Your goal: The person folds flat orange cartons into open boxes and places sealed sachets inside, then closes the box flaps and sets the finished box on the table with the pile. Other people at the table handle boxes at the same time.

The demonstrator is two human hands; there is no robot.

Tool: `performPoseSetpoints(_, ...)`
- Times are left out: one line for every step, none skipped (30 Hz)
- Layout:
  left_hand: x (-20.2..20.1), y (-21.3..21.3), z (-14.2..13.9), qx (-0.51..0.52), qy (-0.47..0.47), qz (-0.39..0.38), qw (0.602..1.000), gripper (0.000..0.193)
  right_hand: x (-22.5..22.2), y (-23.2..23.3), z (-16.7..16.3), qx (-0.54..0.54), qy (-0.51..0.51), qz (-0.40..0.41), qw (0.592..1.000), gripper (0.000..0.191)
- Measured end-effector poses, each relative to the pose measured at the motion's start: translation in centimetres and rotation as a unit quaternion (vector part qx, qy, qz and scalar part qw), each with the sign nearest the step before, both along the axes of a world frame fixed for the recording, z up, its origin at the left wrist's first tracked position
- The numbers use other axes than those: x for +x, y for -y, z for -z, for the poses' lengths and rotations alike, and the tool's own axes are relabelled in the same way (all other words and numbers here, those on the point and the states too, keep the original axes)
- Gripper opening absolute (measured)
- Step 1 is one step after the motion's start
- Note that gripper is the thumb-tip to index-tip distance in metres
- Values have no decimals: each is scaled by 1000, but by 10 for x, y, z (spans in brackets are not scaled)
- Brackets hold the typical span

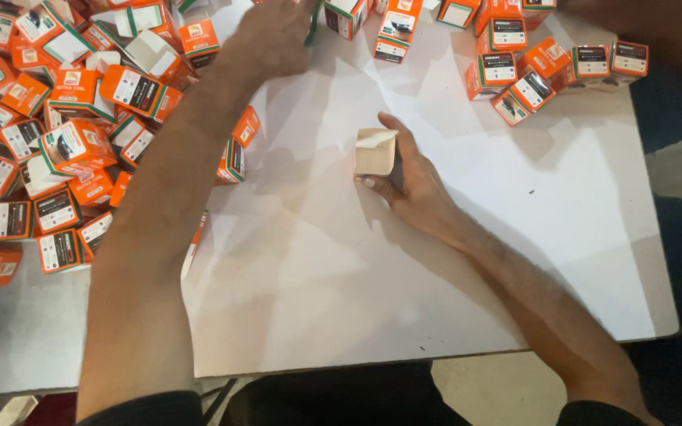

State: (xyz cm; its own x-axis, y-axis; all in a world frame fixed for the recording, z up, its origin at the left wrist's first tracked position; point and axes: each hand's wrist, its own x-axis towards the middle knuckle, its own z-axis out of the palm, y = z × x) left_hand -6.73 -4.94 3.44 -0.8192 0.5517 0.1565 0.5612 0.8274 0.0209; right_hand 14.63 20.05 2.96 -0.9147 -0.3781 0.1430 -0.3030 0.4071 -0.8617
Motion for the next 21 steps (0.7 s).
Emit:
performPoseSetpoints(6,0,-2,3,50,-45,998,76,-1,-1,1,0,1,-5,1000,83)
performPoseSetpoints(16,1,-4,1,52,-23,998,70,-1,-2,3,-1,4,-12,1000,83)
performPoseSetpoints(28,3,-6,-1,54,-1,999,64,0,-2,5,-9,-8,-17,1000,84)
performPoseSetpoints(40,2,-9,-2,53,22,998,60,1,-3,6,-16,-23,-21,999,85)
performPoseSetpoints(55,2,-10,37,87,56,994,69,2,-4,7,-20,-37,-25,999,85)
performPoseSetpoints(77,5,-8,76,124,89,985,80,6,-3,9,-26,-45,-33,998,81)
performPoseSetpoints(96,3,-8,98,148,115,977,83,7,-3,8,-38,-57,-41,997,76)
performPoseSetpoints(111,3,-9,118,173,144,967,86,9,-3,8,-49,-70,-46,995,72)
performPoseSetpoints(125,1,-10,116,149,143,971,77,11,-2,6,-36,-58,-37,997,68)
performPoseSetpoints(138,-3,-11,116,125,138,976,68,12,-2,5,-22,-47,-31,998,64)
performPoseSetpoints(151,-4,-14,118,99,133,979,60,14,-2,2,-6,-37,-26,999,60)
performPoseSetpoints(162,-5,-18,168,98,118,974,66,14,-2,-1,-5,-54,-20,998,57)
performPoseSetpoints(174,-5,-23,216,97,104,966,72,16,-1,-4,-5,-69,-12,998,54)
performPoseSetpoints(185,-6,-26,264,97,90,955,78,17,-2,-6,-5,-85,-3,996,52)
performPoseSetpoints(197,-8,-28,320,37,94,942,67,18,-1,-9,-3,-72,1,997,51)
performPoseSetpoints(210,-10,-29,372,-23,98,923,57,20,-1,-10,-3,-59,5,998,51)
performPoseSetpoints(221,-13,-28,423,-82,103,897,47,21,0,-11,-2,-46,10,999,50)
performPoseSetpoints(230,-16,-25,415,-117,142,891,46,23,2,-11,0,-61,6,998,49)
performPoseSetpoints(237,-20,-22,405,-155,180,883,46,25,3,-11,3,-77,0,997,49)
performPoseSetpoints(242,-23,-17,394,-194,218,871,47,26,5,-10,5,-96,-7,995,48)
performPoseSetpoints(244,-26,-12,365,-212,222,879,46,27,6,-9,3,-87,-3,996,47)
